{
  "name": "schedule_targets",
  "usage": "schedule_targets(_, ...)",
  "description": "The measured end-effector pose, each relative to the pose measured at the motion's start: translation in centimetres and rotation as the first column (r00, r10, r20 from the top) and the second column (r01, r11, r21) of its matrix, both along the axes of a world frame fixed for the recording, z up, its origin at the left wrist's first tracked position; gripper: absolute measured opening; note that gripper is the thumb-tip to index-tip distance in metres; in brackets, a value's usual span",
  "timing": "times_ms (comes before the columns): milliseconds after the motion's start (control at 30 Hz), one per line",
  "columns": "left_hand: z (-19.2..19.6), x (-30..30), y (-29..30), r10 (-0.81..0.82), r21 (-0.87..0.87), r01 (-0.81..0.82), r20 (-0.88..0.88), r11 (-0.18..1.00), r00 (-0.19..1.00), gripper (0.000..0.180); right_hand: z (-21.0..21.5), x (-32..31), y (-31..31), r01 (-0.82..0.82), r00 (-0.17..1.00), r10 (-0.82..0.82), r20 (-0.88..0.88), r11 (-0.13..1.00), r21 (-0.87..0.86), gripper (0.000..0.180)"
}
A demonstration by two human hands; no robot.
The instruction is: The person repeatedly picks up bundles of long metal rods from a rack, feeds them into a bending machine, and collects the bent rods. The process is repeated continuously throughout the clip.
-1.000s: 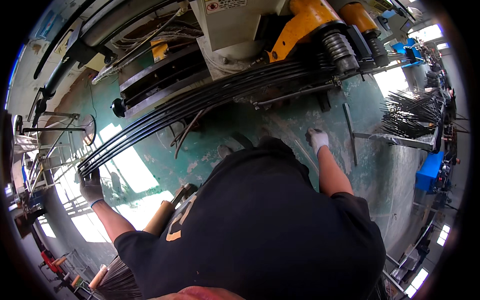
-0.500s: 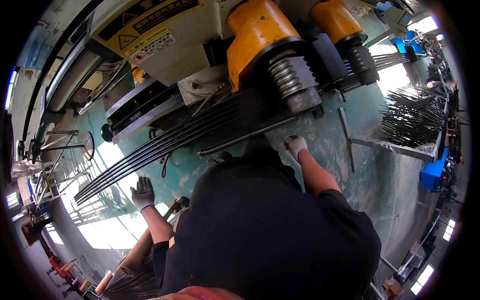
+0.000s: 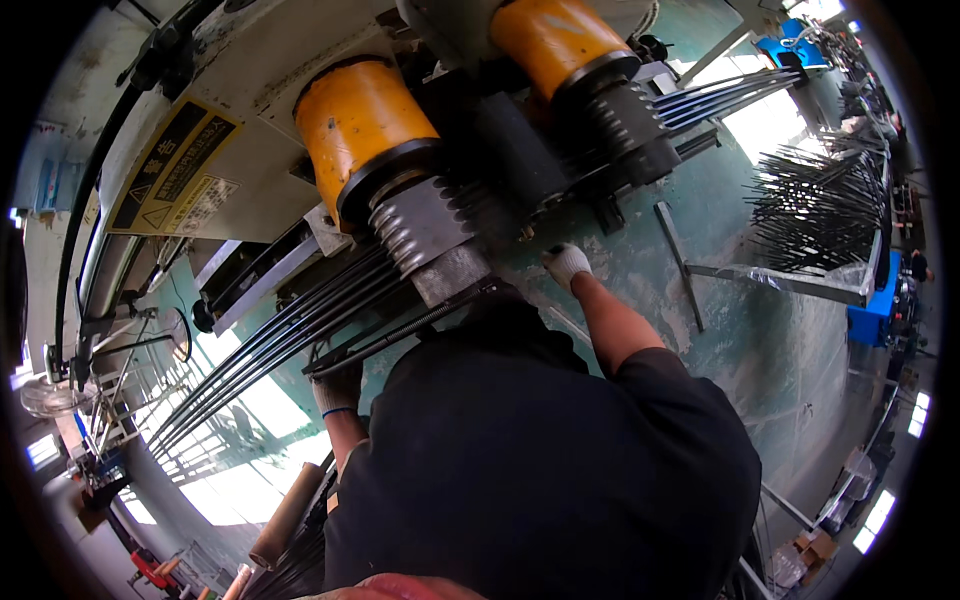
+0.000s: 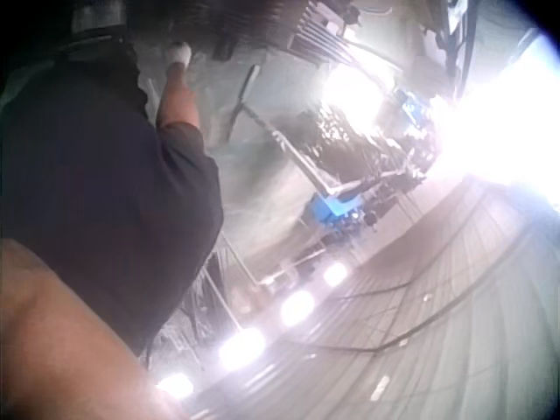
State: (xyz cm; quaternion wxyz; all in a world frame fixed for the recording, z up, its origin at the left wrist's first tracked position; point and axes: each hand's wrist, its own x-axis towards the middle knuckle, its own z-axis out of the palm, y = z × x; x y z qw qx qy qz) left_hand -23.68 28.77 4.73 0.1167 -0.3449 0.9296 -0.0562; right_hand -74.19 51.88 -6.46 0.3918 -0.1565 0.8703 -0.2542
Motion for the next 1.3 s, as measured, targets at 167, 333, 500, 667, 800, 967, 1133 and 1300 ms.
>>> schedule_targets(167, -9.3, 6.8, -2.0, -0.09, -0.022, 0.088, -0.123, 0.996, 0.988, 0.025, 2.3, 5.0, 5.7, 0.012, 0.999, -0.005, -0.047, 0.988, 0.153, 0.04)
schedule_targets(333, -8.3, 6.1, -1.2, -0.343, -0.118, 0.362, 0.154, 0.925, 0.927, 0.03, 3.5, 9.8, 12.6, 0.087, 0.996, -0.087, -0.011, 0.965, 0.246, 0.044)
schedule_targets(500, -6.1, 4.9, -0.4, -0.34, 0.005, 0.343, 0.145, 0.939, 0.929, 0.034, 6.6, 11.2, 13.4, 0.198, 0.969, -0.184, -0.164, 0.978, 0.071, 0.038)
schedule_targets(667, 1.3, 2.5, -0.9, 0.005, -0.028, 0.002, 0.269, 1.0, 0.963, 0.042, 13.5, 9.1, 6.5, 0.243, 0.946, -0.302, -0.121, 0.903, -0.355, 0.04)
schedule_targets(800, 14.3, -3.2, 0.9, 0.316, -0.13, -0.289, 0.468, 0.948, 0.825, 0.051, 21.9, 7.8, 0.1, 0.193, 0.914, -0.39, -0.114, 0.664, -0.722, 0.036)
schedule_targets(967, 10.1, 4.0, -4.2, 0.802, 0.1, 0.965, 0.539, 0.242, -0.257, 0.051, 25.8, 5.9, -5.2, 0.234, 0.869, -0.494, 0.03, 0.356, -0.905, 0.036)
schedule_targets(1133, 24.9, -5.6, 2.2, 0.767, 0.625, 0.64, 0.1, 0.447, -0.634, 0.057, 26.4, 4.0, -8.2, 0.505, 0.819, -0.402, 0.409, 0.168, -0.847, 0.049)
schedule_targets(1300, 23.2, 0.3, -3.9, 0.739, 0.515, 0.546, -0.318, 0.661, -0.594, 0.066, 27.1, 3.0, -9.3, 0.627, 0.757, -0.318, 0.57, 0.113, -0.77, 0.039)
